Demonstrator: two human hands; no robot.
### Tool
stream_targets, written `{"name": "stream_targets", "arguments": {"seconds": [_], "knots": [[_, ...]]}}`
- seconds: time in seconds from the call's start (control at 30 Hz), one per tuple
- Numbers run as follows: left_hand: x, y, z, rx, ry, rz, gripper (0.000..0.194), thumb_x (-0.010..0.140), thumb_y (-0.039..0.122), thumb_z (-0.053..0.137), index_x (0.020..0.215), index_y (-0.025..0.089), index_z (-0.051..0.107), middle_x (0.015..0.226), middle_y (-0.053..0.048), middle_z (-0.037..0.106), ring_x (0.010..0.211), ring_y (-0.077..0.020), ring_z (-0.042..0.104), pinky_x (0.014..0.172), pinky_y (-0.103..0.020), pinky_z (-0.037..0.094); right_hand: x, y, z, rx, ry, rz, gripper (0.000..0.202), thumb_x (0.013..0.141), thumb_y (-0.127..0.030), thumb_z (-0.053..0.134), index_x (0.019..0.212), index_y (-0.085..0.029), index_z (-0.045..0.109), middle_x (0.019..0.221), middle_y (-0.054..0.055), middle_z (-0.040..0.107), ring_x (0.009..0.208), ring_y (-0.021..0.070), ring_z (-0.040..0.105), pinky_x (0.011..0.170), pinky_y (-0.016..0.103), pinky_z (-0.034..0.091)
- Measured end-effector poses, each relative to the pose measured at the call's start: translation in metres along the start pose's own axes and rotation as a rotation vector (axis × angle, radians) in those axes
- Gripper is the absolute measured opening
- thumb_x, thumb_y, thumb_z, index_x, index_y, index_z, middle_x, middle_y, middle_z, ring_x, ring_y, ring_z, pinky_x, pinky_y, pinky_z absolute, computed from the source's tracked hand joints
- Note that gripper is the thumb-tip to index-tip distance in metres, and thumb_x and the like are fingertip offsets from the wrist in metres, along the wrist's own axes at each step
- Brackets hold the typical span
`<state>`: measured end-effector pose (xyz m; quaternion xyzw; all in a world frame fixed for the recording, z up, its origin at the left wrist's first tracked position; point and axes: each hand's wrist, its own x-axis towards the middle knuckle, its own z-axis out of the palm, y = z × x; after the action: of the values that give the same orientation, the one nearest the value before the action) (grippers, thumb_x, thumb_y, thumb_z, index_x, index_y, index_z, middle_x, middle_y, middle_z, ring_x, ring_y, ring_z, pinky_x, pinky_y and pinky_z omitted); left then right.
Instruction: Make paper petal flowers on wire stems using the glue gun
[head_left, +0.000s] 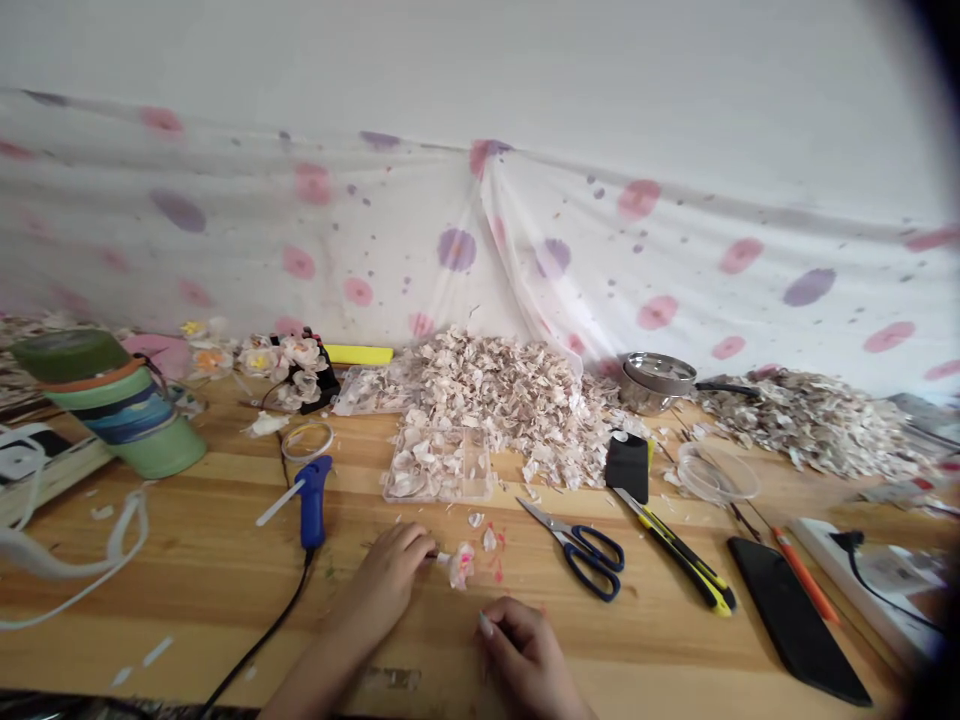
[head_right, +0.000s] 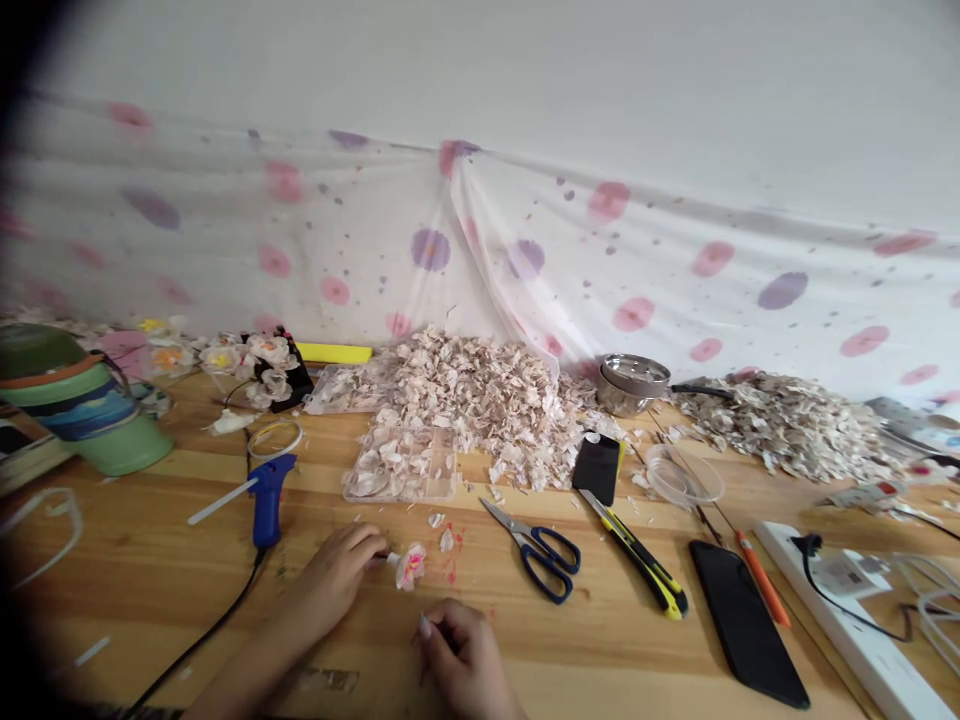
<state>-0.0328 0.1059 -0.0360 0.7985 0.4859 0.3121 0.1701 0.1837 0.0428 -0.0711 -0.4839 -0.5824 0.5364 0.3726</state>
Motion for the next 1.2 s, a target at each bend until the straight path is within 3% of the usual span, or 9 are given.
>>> {"name": "stream_targets", "arguments": {"seconds": [0.17, 0.33, 0.47, 0.73, 0.93, 1.2], "knots": [[0.028, 0.031, -0.024, -0.186, 0.095, 0.056, 0.018, 0.086, 0.01, 0.049, 0.079, 0.021, 0.062, 0.081, -0.003, 0.065, 0.079, -0.0202, 0.062, 0.073, -0.031, 0.05, 0.0, -0.002, 0.0, -0.018, 0.011, 0.004, 0.058, 0.081, -0.071, 0.049, 0.069, -0.016, 0.058, 0.06, -0.001, 0.051, 0.057, 0.011, 0.044, 0.056, 0.023, 0.037], [0.05, 0.067, -0.045, -0.36, 0.213, 0.129, 0.017, 0.088, 0.015, 0.053, 0.075, 0.021, 0.06, 0.077, -0.001, 0.062, 0.076, -0.0177, 0.059, 0.07, -0.027, 0.047, 0.003, 0.0, 0.0, -0.018, 0.059, 0.007, 0.059, 0.076, -0.075, 0.053, 0.068, -0.017, 0.059, 0.062, 0.001, 0.054, 0.059, 0.0125, 0.047, 0.057, 0.024, 0.04], [0.066, 0.082, -0.057, -0.476, 0.289, 0.205, 0.016, 0.085, 0.017, 0.058, 0.07, 0.02, 0.061, 0.071, -0.001, 0.062, 0.069, -0.0169, 0.059, 0.065, -0.027, 0.046, 0.004, 0.001, 0.0, 0.002, 0.081, 0.01, 0.059, 0.072, -0.076, 0.056, 0.066, -0.018, 0.06, 0.059, 0.0, 0.052, 0.056, 0.0124, 0.046, 0.054, 0.024, 0.039], [0.093, 0.089, -0.084, -0.622, 0.398, 0.278, 0.015, 0.074, 0.013, 0.068, 0.062, 0.02, 0.063, 0.069, 0.0, 0.063, 0.064, -0.0156, 0.058, 0.06, -0.025, 0.045, 0.007, 0.003, 0.001, -0.005, 0.086, 0.02, 0.064, 0.069, -0.082, 0.052, 0.064, -0.018, 0.055, 0.058, -0.001, 0.048, 0.055, 0.0115, 0.042, 0.054, 0.024, 0.037], [0.104, 0.088, -0.103, -0.706, 0.507, 0.224, 0.012, 0.071, 0.017, 0.076, 0.066, 0.019, 0.066, 0.071, 0.002, 0.062, 0.064, -0.0137, 0.055, 0.062, -0.024, 0.046, 0.01, 0.005, 0.0, -0.062, 0.055, 0.021, 0.065, 0.068, -0.083, 0.051, 0.062, -0.018, 0.053, 0.058, -0.001, 0.047, 0.056, 0.0115, 0.041, 0.054, 0.024, 0.034], [0.1, 0.095, -0.116, -0.81, 0.403, 0.156, 0.018, 0.071, 0.02, 0.077, 0.06, 0.018, 0.062, 0.065, 0.002, 0.061, 0.064, -0.0153, 0.058, 0.063, -0.025, 0.047, 0.015, -0.002, 0.005, -0.131, 0.017, 0.058, 0.058, 0.072, -0.078, 0.048, 0.061, -0.021, 0.043, 0.052, -0.004, 0.038, 0.049, 0.0099, 0.035, 0.046, 0.023, 0.025]]}}
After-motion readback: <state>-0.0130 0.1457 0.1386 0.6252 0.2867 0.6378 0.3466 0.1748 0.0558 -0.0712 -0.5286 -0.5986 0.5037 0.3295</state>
